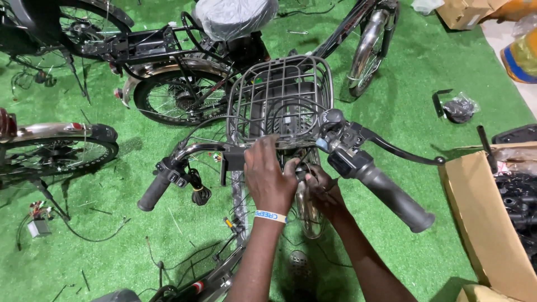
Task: The person works on the handlebar area of a bicycle, organizing and securing wires near the stem and basket. They use their hands to route cables and tighten components on the handlebar assembly.
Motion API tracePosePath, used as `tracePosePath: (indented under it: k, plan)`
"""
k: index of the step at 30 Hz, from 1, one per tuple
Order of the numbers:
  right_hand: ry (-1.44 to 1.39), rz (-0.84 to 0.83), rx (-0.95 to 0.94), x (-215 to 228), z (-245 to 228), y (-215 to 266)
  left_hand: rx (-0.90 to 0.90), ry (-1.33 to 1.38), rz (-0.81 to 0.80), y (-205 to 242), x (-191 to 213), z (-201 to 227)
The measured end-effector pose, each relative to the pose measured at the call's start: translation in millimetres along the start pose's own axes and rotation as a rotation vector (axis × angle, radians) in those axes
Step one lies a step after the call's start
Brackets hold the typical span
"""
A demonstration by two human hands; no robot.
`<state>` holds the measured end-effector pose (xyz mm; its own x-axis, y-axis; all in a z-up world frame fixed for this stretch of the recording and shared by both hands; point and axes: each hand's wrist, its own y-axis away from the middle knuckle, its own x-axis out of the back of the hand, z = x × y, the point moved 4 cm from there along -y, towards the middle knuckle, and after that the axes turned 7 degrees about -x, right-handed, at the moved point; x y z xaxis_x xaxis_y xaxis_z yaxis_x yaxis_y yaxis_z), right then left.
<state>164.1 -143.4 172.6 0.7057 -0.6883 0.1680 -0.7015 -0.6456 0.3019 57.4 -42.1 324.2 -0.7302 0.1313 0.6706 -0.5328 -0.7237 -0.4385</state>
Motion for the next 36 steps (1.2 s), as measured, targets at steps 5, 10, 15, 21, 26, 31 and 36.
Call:
tracePosePath:
  k: [5,10,15,21,26,31,36]
  plan:
    - [0.486,-0.079,-0.158,-11,21,14,-0.16,-0.158,-0.147,-20,-41,-23]
    - [0.575,-0.264,-0.062,-20,24,33,-0.25,-0.287,-0.186,-32,-78,-48]
    - [-0.502,-0.105,-0.392,-16,68,9,-0.158,-0.264,-0.208,-30,-76,-40]
    - [0.84,-0.146,-0.122,-12,52,6,-0.046,0.245,-0.501,-57,-23,-36]
    - [0.557,0.031,0.261,-15,-22,20,0.045,0.709,-0.393,-67,-17,-47]
    - [0.034,0.216,0.461,-18,-84,30,0.205,0.902,-0.153,-70,-34,-60]
    - [-0.155,0.154,-0.173,-34,-57,29,0.406,0.302,-0.126,-72,-35,-54]
